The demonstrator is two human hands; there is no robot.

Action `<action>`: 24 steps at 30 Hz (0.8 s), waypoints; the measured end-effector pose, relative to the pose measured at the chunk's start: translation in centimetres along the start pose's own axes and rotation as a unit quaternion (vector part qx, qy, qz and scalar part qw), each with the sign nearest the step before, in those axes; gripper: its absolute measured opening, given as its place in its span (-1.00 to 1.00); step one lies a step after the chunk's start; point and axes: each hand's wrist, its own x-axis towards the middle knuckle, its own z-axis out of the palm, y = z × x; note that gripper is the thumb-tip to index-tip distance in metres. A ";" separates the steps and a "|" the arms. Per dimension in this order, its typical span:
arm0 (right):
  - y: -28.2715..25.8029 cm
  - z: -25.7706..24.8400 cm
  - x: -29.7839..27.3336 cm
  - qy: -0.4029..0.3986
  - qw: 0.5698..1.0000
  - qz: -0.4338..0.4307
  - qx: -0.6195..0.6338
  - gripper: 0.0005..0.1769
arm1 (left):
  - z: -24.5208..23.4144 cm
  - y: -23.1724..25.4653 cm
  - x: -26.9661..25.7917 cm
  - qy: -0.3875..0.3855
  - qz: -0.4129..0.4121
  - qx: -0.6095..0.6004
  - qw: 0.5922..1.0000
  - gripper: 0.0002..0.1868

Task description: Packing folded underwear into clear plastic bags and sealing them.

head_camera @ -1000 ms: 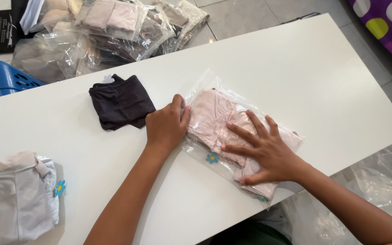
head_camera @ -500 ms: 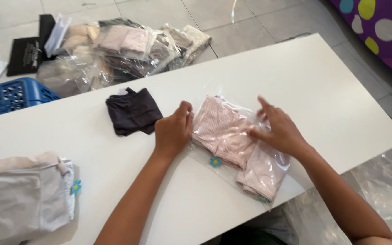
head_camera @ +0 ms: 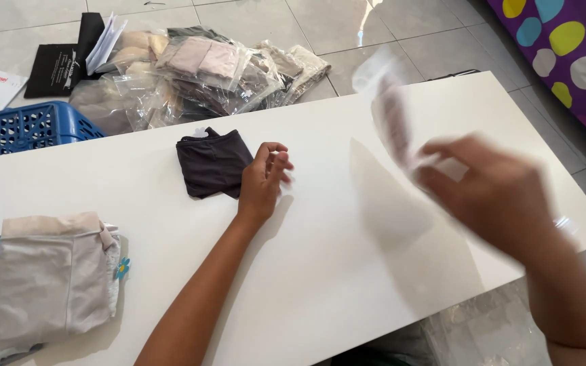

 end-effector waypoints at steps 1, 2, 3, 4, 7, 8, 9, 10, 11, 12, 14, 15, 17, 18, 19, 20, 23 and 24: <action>-1.8 -0.7 0.7 0.028 0.997 -0.063 -0.037 -0.90 | -0.1 -0.3 0.2 -0.022 -0.032 -0.079 0.996 -0.37; -2.7 0.1 -0.1 0.028 0.997 -0.066 -0.037 -0.90 | -0.1 -1.2 0.7 -0.020 -0.033 -0.080 0.996 -0.37; -3.6 0.9 -0.9 -0.099 0.989 -0.088 0.066 -0.85 | -0.1 -2.1 1.3 -0.028 -0.053 -0.085 0.995 -0.30; -4.6 1.7 -1.7 -0.224 0.954 -0.110 0.167 -0.68 | -0.3 -3.2 1.7 -0.034 -0.075 -0.090 0.993 -0.23; -4.0 6.5 -1.9 -0.265 0.913 -0.096 0.294 -0.64 | -0.7 -1.5 1.6 -0.039 -0.147 -0.089 0.984 -0.26; -4.0 7.4 -0.8 -0.264 0.913 -0.101 0.295 -0.64 | -0.5 -2.2 1.7 -0.034 -0.147 -0.089 0.985 -0.26; -4.0 8.3 0.3 -0.207 0.920 -0.113 0.312 -0.43 | -0.3 -2.9 1.9 -0.039 -0.135 -0.032 0.989 -0.33; -3.9 9.3 1.3 -0.149 0.925 -0.123 0.328 -0.22 | 0.0 -3.7 2.2 -0.047 -0.123 0.024 0.991 -0.37; -4.4 10.8 0.6 -0.149 0.924 -0.125 0.329 -0.22 | 0.2 -2.8 1.7 -0.045 -0.123 0.025 0.991 -0.37; -4.8 12.3 0.0 -0.135 0.928 -0.139 0.317 -0.07 | 0.3 -1.8 1.3 -0.033 -0.126 0.086 0.988 -0.53; -5.8 14.2 -0.7 -0.121 0.931 -0.158 0.307 0.08 | 0.4 -0.2 0.7 -0.017 -0.131 0.147 0.980 -0.66; -6.5 14.6 -0.8 -0.110 0.936 -0.166 0.290 0.06 | 0.4 0.4 0.5 -0.017 -0.116 0.168 0.979 -0.71; -7.2 15.1 -1.3 -0.101 0.940 -0.173 0.277 0.05 | 0.6 1.2 -0.1 -0.020 -0.108 0.188 0.976 -0.74; -7.2 15.3 -1.3 -0.110 0.938 -0.171 0.279 0.05 | 0.7 1.7 -0.2 -0.022 -0.090 0.206 0.974 -0.75; -7.1 15.5 -1.4 -0.119 0.937 -0.169 0.281 0.06 | 0.8 2.1 -0.3 -0.024 -0.072 0.222 0.972 -0.76; -7.1 15.5 -1.3 -0.122 0.936 -0.169 0.284 0.06 | 0.9 2.3 -0.4 -0.025 -0.077 0.222 0.972 -0.76; -7.3 15.8 -1.5 -0.125 0.937 -0.167 0.280 0.05 | 1.3 2.7 -0.8 -0.031 -0.046 0.267 0.962 -0.75; -7.2 15.9 -1.5 -0.124 0.940 -0.167 0.271 0.04 | 1.3 2.6 -0.8 -0.028 -0.031 0.277 0.960 -0.76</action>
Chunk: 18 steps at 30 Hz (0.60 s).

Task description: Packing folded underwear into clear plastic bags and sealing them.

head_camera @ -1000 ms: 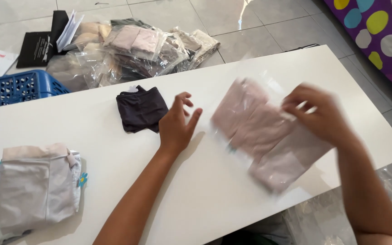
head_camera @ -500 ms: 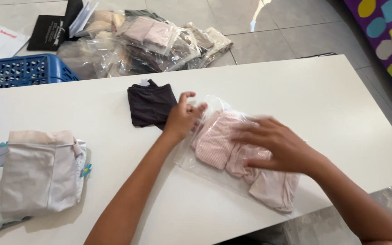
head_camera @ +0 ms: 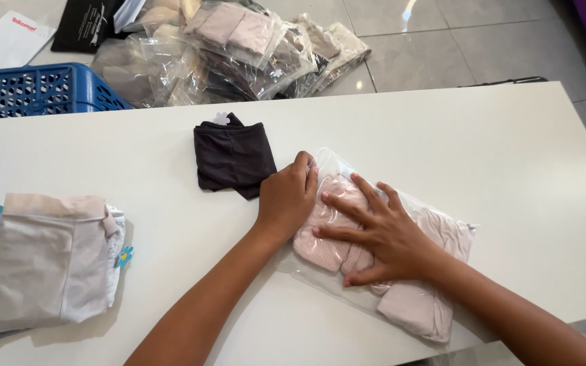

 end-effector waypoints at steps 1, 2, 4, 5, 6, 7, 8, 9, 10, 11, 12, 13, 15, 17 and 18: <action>0.1 0.1 0.0 0.000 1.000 0.000 -0.009 0.02 | 0.0 0.0 0.0 0.007 0.012 0.011 1.000 -0.77; 0.0 0.1 0.1 -0.001 1.000 0.002 -0.007 0.02 | 0.2 -0.1 -0.1 0.005 0.012 0.011 1.000 -0.77; -0.2 0.2 0.3 0.006 1.000 0.004 -0.018 0.02 | 0.5 -0.2 -0.3 0.017 0.044 0.059 0.997 -0.78; -0.2 0.3 0.2 0.005 1.000 0.005 -0.016 0.02 | 0.8 -0.4 -0.2 0.015 0.042 0.059 0.997 -0.78; -0.1 0.4 0.2 0.001 1.000 0.007 -0.016 0.01 | 1.1 -0.6 -0.2 0.027 0.060 0.089 0.994 -0.78; -0.1 0.4 0.2 -0.004 1.000 0.009 -0.017 0.00 | 1.4 -0.7 -0.2 0.039 0.077 0.120 0.989 -0.78; 0.0 0.4 0.2 -0.004 1.000 0.009 -0.015 0.00 | 2.2 -1.4 0.0 0.038 0.076 0.120 0.989 -0.78; -0.1 0.5 0.2 -0.002 1.000 0.008 -0.016 -0.01 | 3.0 -2.0 0.1 0.089 0.112 0.201 0.969 -0.80; -0.1 0.5 0.2 0.000 1.000 0.007 -0.018 -0.01 | 3.7 -2.6 0.2 0.141 0.147 0.280 0.938 -0.81; -0.1 0.5 0.3 0.001 1.000 0.006 -0.017 -0.01 | 3.2 -2.1 0.1 0.141 0.147 0.282 0.938 -0.81; -0.1 0.5 0.3 0.009 1.000 0.004 -0.017 -0.02 | 2.7 -1.6 0.2 0.184 0.174 0.313 0.915 -0.72; -0.1 0.4 0.3 0.017 1.000 0.001 -0.016 -0.02 | 2.1 -1.0 0.3 0.227 0.201 0.343 0.889 -0.63; -0.2 0.0 0.4 0.035 0.999 -0.008 -0.017 -0.03 | 1.5 -1.0 0.3 0.246 0.238 0.312 0.886 -0.58; -0.3 -0.4 0.4 0.050 0.998 -0.017 -0.016 -0.05 | 1.4 -1.0 0.1 0.264 0.271 0.279 0.883 -0.53; -0.3 -0.6 0.3 0.105 0.993 -0.048 -0.007 -0.15 | 1.5 -0.8 -0.1 0.266 0.290 0.229 0.890 -0.61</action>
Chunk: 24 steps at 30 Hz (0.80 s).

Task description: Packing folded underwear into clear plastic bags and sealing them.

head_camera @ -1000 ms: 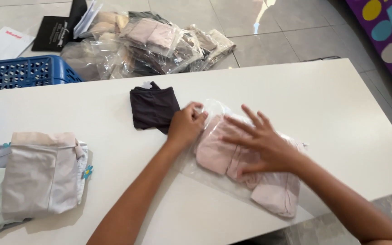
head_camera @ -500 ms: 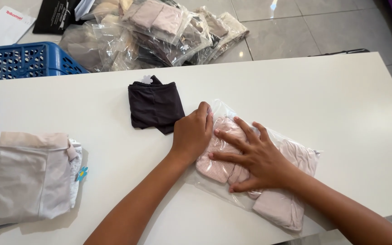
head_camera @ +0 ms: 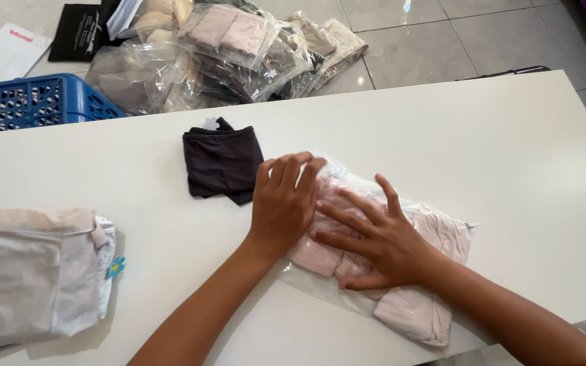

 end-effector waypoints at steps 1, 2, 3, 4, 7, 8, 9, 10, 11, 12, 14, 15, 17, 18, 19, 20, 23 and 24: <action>0.0 -0.2 0.0 0.056 0.998 -0.029 0.010 -0.22 | -0.1 0.3 -0.1 0.019 0.001 -0.051 0.999 -0.68; 0.1 -0.8 -0.3 0.055 0.998 -0.028 0.010 -0.22 | -1.1 1.0 0.3 0.018 0.001 -0.052 0.998 -0.68; 0.2 -1.5 -0.7 0.036 0.997 -0.059 0.030 -0.26 | -2.1 1.6 0.8 -0.028 -0.034 -0.197 0.980 -0.73; 0.3 -2.2 -0.9 0.016 0.994 -0.091 0.051 -0.29 | -3.2 2.2 1.3 -0.072 -0.068 -0.336 0.937 -0.77; 0.3 -2.4 -1.6 0.041 0.985 -0.140 0.087 -0.40 | -3.0 2.8 0.9 -0.152 -0.105 -0.533 0.826 -0.74; 0.2 -2.5 -1.4 0.039 0.986 -0.138 0.090 -0.40 | -3.4 3.1 1.2 -0.154 -0.107 -0.534 0.825 -0.74; 0.2 -2.6 -1.3 0.039 0.983 -0.146 0.108 -0.42 | -3.8 3.3 1.5 -0.151 -0.097 -0.557 0.811 -0.83; 0.0 -2.7 -1.1 0.039 0.979 -0.153 0.129 -0.42 | -4.3 3.6 1.7 -0.149 -0.087 -0.579 0.797 -0.90; -0.1 -2.6 -1.2 0.038 0.979 -0.150 0.133 -0.42 | -4.2 3.7 1.6 -0.152 -0.091 -0.581 0.795 -0.90; 0.0 -2.6 -1.2 0.039 0.977 -0.158 0.139 -0.45 | -4.2 3.8 1.5 -0.145 -0.079 -0.575 0.802 -0.92; 0.0 -2.5 -1.0 0.039 0.974 -0.165 0.148 -0.47 | -4.0 3.8 1.4 -0.140 -0.070 -0.568 0.808 -0.94; 0.0 -2.5 -0.9 0.038 0.972 -0.170 0.155 -0.47 | -3.9 3.7 1.3 -0.139 -0.060 -0.560 0.815 -0.94; -0.1 -2.5 -0.6 0.036 0.970 -0.174 0.164 -0.48 | -3.7 3.6 1.0 -0.139 -0.051 -0.551 0.821 -0.95; -0.1 -2.6 -0.6 0.034 0.970 -0.172 0.168 -0.49 | -3.6 3.6 0.9 -0.138 -0.043 -0.543 0.827 -0.95; -0.2 -2.6 -0.5 0.031 0.970 -0.170 0.171 -0.49 | -3.5 3.6 0.8 -0.136 -0.034 -0.534 0.834 -0.94; -0.2 -2.5 -0.6 0.030 0.970 -0.169 0.172 -0.49 | -3.4 3.5 0.8 -0.137 -0.036 -0.534 0.833 -0.94; -0.1 -2.3 -0.7 0.021 0.969 -0.166 0.181 -0.52 | -3.2 3.4 0.6 -0.132 -0.012 -0.525 0.841 -0.92; -0.1 -2.3 -0.6 0.022 0.968 -0.167 0.183 -0.52 | -3.1 3.4 0.6 -0.129 -0.004 -0.517 0.846 -0.92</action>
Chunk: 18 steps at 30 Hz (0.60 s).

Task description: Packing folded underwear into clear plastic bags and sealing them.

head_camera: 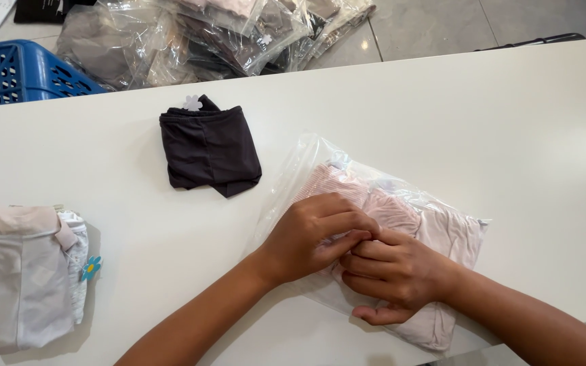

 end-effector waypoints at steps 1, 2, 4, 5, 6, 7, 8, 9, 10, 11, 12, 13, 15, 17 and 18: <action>0.0 0.0 0.0 0.001 1.000 -0.001 0.002 -0.53 | 0.0 0.0 0.0 -0.001 0.007 0.010 1.000 -0.93; 0.0 0.0 0.1 0.000 1.000 -0.001 0.003 -0.53 | 0.0 -0.1 0.0 0.000 0.006 0.010 1.000 -0.93; -0.1 -0.2 0.3 0.001 1.000 0.003 0.010 -0.52 | 0.1 -0.2 -0.1 -0.006 0.009 0.022 1.000 -0.93; 0.0 -0.2 0.4 0.000 1.000 0.003 0.011 -0.52 | 0.1 -0.2 -0.1 -0.006 0.009 0.021 1.000 -0.93; 0.0 -0.2 0.5 -0.001 1.000 0.002 0.016 -0.53 | 0.1 -0.3 -0.1 -0.010 0.010 0.023 1.000 -0.93; 0.0 -0.3 0.6 -0.002 1.000 0.000 0.022 -0.54 | 0.1 -0.3 -0.2 -0.014 0.011 0.025 1.000 -0.93; 0.0 -0.3 0.6 -0.002 1.000 0.000 0.023 -0.54 | 0.1 -0.4 -0.2 -0.013 0.011 0.025 1.000 -0.93; 0.0 -0.2 0.6 0.000 1.000 0.001 0.028 -0.55 | 0.1 -0.4 -0.2 -0.011 0.014 0.025 1.000 -0.93; 0.0 -0.2 0.6 0.003 0.999 0.002 0.033 -0.55 | 0.2 -0.5 -0.2 -0.009 0.017 0.025 1.000 -0.93; 0.0 -0.2 0.6 0.003 0.999 0.002 0.033 -0.55 | 0.2 -0.5 -0.3 -0.009 0.016 0.025 1.000 -0.93; 0.0 -0.2 0.7 0.003 0.999 0.002 0.038 -0.55 | 0.2 -0.6 -0.3 -0.012 0.010 0.023 1.000 -0.93; 0.1 -0.3 0.7 0.003 0.999 0.001 0.043 -0.55 | 0.2 -0.6 -0.4 -0.016 0.004 0.020 1.000 -0.92; 0.1 -0.3 0.8 0.003 0.999 0.002 0.047 -0.56 | 0.2 -0.6 -0.3 -0.018 0.004 0.020 1.000 -0.93; 0.1 -0.3 0.8 0.002 0.999 0.002 0.051 -0.56 | 0.2 -0.6 -0.3 -0.020 0.003 0.019 1.000 -0.93; 0.1 -0.4 0.9 0.001 0.999 0.003 0.051 -0.56 | 0.2 -0.6 -0.3 -0.019 0.003 0.014 1.000 -0.93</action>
